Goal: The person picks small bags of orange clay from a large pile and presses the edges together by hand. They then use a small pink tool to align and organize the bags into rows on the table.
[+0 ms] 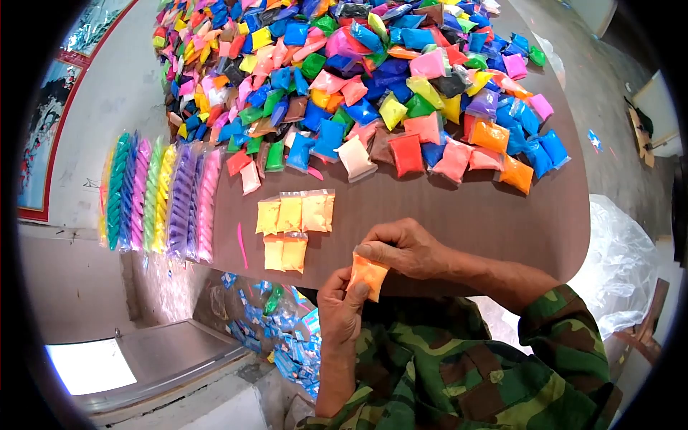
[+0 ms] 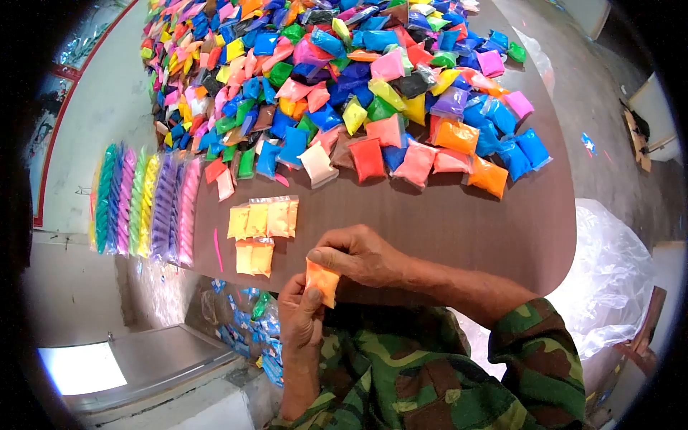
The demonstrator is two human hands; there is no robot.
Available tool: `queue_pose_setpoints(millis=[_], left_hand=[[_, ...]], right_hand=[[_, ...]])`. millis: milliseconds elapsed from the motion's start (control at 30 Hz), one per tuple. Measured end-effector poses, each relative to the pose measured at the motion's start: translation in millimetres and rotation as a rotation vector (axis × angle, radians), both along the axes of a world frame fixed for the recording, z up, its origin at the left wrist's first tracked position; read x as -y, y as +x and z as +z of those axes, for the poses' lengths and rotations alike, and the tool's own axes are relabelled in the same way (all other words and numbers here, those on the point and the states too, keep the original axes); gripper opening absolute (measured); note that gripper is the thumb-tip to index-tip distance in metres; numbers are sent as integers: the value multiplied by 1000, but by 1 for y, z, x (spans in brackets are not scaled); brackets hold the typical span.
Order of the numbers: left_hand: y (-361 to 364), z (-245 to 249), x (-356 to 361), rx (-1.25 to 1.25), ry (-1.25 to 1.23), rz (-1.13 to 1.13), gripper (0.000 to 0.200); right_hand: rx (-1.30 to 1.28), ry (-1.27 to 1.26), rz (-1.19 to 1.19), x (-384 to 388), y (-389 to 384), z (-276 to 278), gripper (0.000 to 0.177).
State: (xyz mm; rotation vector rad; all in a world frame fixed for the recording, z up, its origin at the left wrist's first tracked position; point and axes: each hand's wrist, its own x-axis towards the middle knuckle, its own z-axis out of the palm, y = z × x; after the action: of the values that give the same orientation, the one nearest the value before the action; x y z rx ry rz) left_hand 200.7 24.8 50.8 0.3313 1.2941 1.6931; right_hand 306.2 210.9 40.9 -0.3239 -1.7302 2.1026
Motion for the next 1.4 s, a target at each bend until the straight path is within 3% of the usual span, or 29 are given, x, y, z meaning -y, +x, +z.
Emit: queue_pose_setpoints(millis=[67, 167, 233, 333, 367, 467, 700, 1000, 1200, 1400], left_hand=[[-4, 6, 0, -117, -32, -2, 39], [-21, 17, 15, -220, -104, 182, 31], [-52, 20, 32, -512, -203, 286, 29], [-84, 34, 40, -899, -430, 453, 29], [-90, 36, 38, -1021, -516, 520, 28], [-109, 27, 36, -1232, -537, 564, 28], [-121, -2, 29, -1749, -538, 415, 32], [-118, -1, 35, -1900, -564, 229, 33], [-123, -6, 35, -1698, -489, 314, 30], [-122, -7, 29, -1671, -562, 369, 27]], right_hand=[[5, -28, -95, -1, -2, 0, 25], [81, -80, -205, -16, -4, 2, 21], [120, -127, -218, -20, -4, 1, 18], [61, 271, -193, -11, -4, -1, 17], [65, 293, -174, -10, -4, 0, 16], [72, 332, -135, -10, -5, 5, 15], [39, 363, -117, -12, -4, -1, 15], [28, 420, -120, -11, -6, -3, 14], [50, 450, -115, -12, -5, -2, 13], [56, 486, -105, -11, -5, 0, 12]])
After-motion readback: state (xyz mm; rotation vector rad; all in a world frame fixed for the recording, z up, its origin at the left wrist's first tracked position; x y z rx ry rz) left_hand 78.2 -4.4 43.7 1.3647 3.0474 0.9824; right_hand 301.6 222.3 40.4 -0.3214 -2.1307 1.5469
